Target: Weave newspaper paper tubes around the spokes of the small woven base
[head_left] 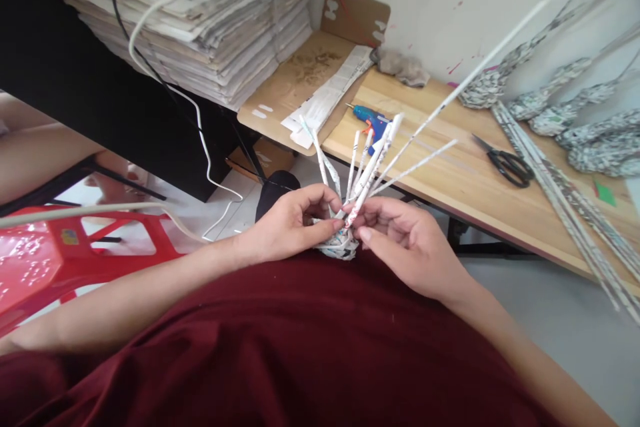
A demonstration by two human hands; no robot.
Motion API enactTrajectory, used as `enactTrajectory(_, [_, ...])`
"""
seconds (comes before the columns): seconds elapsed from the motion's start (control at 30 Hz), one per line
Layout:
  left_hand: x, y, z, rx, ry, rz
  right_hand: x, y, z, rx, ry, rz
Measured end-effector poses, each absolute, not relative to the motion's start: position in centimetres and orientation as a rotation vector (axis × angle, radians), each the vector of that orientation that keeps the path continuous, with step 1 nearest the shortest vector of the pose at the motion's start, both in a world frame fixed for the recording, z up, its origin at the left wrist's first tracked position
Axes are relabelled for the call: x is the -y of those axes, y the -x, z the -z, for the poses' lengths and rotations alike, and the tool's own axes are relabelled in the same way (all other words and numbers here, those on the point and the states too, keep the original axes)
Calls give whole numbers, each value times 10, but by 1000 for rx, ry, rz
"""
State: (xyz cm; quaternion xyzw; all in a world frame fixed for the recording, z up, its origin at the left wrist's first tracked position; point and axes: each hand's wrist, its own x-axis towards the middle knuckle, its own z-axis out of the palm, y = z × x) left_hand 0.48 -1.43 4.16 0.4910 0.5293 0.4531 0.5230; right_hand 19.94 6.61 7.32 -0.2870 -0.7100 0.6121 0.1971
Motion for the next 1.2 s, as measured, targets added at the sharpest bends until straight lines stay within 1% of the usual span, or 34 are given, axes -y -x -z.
enactTrajectory(0.07, [14,-5,-43,-1277,-1180,-1069,-63,-200,-75,2062,815,-1612])
enactTrajectory(0.17, [14,-4,-48,-1276,-1213,-1043,-61,-198,-75,2159,876,-1354])
enactTrajectory(0.23, [14,-3,-50,-1257,-1220,-1032,-61,-196,-75,2176,872,-1280])
enactTrajectory(0.47, [13,-5,-48,-1256,-1120,-1034,-63,-197,-69,2027,868,-1441])
enactTrajectory(0.83, [12,-12,-51,-1147,-983,-1034,-64,-190,-63,1990,1030,-1241])
enactTrajectory(1.03, [10,-15,-50,-1139,-889,-1035,-65,-201,-67,1904,894,-1229])
enactTrajectory(1.1, [10,-14,-48,-1124,-848,-1027,-66,-206,-72,2042,778,-1156])
enactTrajectory(1.2, [9,-11,-43,-1112,-824,-1020,-66,-210,-75,2371,482,-1015])
